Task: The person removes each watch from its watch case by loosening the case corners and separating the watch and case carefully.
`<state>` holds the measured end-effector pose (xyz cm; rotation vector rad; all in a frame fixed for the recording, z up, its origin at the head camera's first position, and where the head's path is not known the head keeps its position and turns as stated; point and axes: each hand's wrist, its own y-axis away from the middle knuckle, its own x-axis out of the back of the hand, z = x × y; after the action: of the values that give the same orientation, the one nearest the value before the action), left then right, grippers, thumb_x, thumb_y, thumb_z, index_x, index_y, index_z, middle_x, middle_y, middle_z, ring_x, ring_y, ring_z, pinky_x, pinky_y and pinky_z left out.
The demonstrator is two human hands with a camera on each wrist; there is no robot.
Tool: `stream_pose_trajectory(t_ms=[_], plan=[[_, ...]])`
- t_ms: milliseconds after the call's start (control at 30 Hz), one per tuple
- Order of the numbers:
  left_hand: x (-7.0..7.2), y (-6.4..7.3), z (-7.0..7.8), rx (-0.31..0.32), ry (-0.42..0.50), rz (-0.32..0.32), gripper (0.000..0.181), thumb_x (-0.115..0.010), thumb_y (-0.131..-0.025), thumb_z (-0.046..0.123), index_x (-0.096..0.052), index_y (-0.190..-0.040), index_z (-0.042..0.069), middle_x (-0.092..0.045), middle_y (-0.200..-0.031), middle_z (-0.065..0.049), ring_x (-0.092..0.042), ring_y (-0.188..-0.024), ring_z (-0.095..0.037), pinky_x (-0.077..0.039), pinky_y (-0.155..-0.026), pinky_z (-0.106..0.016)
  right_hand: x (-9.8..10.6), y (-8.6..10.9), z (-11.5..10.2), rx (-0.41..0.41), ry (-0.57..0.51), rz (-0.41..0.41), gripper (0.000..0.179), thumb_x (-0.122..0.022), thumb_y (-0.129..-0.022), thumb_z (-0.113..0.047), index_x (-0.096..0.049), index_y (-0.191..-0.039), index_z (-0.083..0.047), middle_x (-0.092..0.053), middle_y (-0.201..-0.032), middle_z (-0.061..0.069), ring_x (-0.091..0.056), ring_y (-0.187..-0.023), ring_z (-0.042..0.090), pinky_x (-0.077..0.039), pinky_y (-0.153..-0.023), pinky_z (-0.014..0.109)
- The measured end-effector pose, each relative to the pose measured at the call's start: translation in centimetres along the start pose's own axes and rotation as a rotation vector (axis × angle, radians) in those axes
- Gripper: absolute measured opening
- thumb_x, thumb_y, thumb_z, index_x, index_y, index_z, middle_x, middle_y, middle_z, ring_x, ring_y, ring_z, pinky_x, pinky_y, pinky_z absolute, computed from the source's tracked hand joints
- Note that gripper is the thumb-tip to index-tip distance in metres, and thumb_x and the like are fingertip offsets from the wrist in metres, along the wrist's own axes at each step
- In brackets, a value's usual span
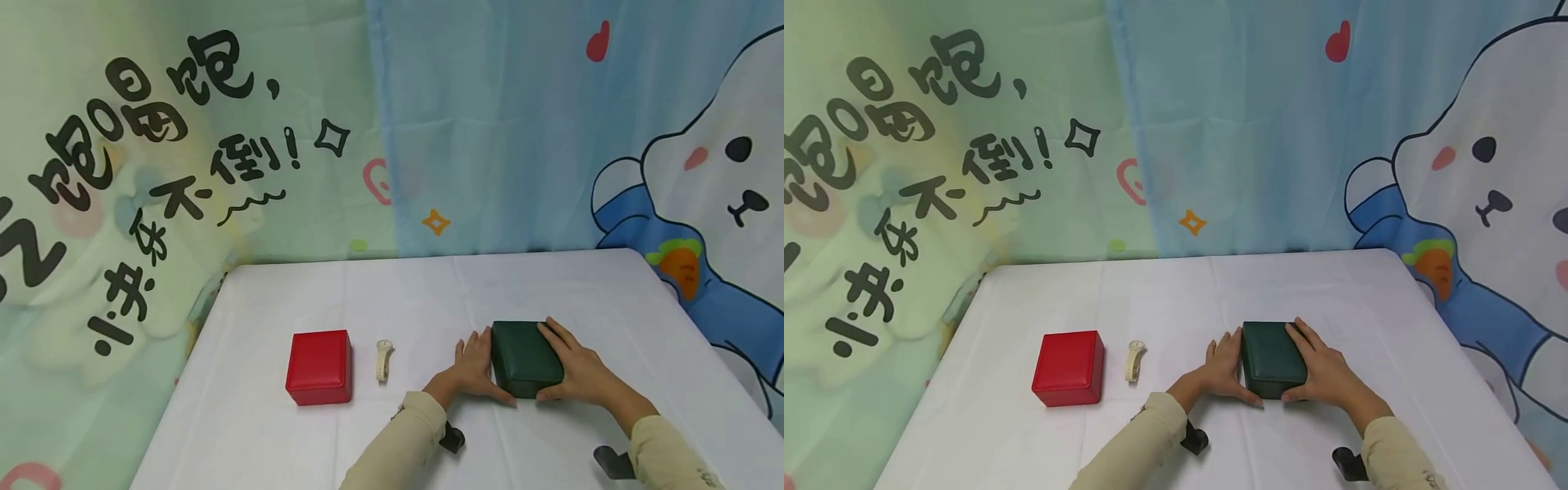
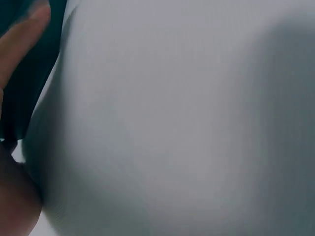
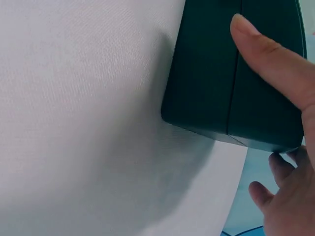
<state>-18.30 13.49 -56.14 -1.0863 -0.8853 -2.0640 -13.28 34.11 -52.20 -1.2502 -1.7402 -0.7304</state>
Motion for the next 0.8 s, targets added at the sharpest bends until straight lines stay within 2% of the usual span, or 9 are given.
stream_pose_trajectory(t_ms=[67, 167, 333, 533, 800], plan=[[-0.3, -0.2, 0.3, 0.014, -0.018, 0.019, 0.122, -0.074, -0.063, 0.057, 0.003, -0.147, 0.013, -0.01, -0.153, 0.003, -0.009, -0.141, -0.014, -0.012, -0.113, -0.036, 0.3, 0.1, 0.0, 0.01, 0.038, 0.013, 0.119, -0.083, -0.054, -0.046, -0.019, -0.142, 0.002, -0.013, -0.149, 0.023, -0.038, -0.118, 0.052, -0.038, -0.082, 0.063], [-0.5, -0.4, 0.7, 0.026, -0.029, 0.03, 0.12, -0.073, -0.062, 0.059, 0.0, -0.147, 0.015, -0.013, -0.152, 0.005, -0.011, -0.141, -0.012, -0.014, -0.113, -0.035, 1.4, 0.1, 0.0, -0.005, 0.056, -0.02, 0.115, -0.081, -0.055, -0.05, -0.026, -0.141, 0.001, -0.019, -0.148, 0.023, -0.042, -0.115, 0.052, -0.04, -0.084, 0.061], [-0.6, -0.4, 0.5, 0.039, -0.029, 0.037, 0.119, -0.074, -0.061, 0.058, -0.003, -0.146, 0.016, -0.015, -0.152, 0.005, -0.012, -0.14, -0.012, -0.014, -0.113, -0.035, 3.3, -1.0, -0.6, -0.042, 0.017, -0.141, 0.11, -0.08, -0.055, -0.052, -0.033, -0.138, 0.003, -0.026, -0.143, 0.027, -0.039, -0.118, 0.051, -0.04, -0.088, 0.059], [-0.5, -0.3, 0.2, 0.02, -0.018, 0.04, 0.118, -0.075, -0.062, 0.057, -0.004, -0.146, 0.014, -0.016, -0.151, 0.003, -0.012, -0.14, -0.013, -0.013, -0.113, -0.037, 5.1, -2.8, -0.8, -0.06, -0.037, -0.28, 0.106, -0.08, -0.057, -0.049, -0.035, -0.136, 0.006, -0.027, -0.141, 0.033, -0.032, -0.123, 0.053, -0.035, -0.091, 0.062], [-0.8, -0.2, 0.0, 0.021, -0.034, 0.048, 0.117, -0.075, -0.061, 0.057, -0.006, -0.145, 0.013, -0.018, -0.151, 0.001, -0.013, -0.14, -0.014, -0.014, -0.112, -0.037, 6.8, -4.8, -0.2, -0.151, -0.087, -0.459, 0.099, -0.075, -0.066, -0.047, -0.031, -0.138, 0.004, -0.032, -0.136, 0.035, -0.04, -0.116, 0.05, -0.037, -0.087, 0.063]])
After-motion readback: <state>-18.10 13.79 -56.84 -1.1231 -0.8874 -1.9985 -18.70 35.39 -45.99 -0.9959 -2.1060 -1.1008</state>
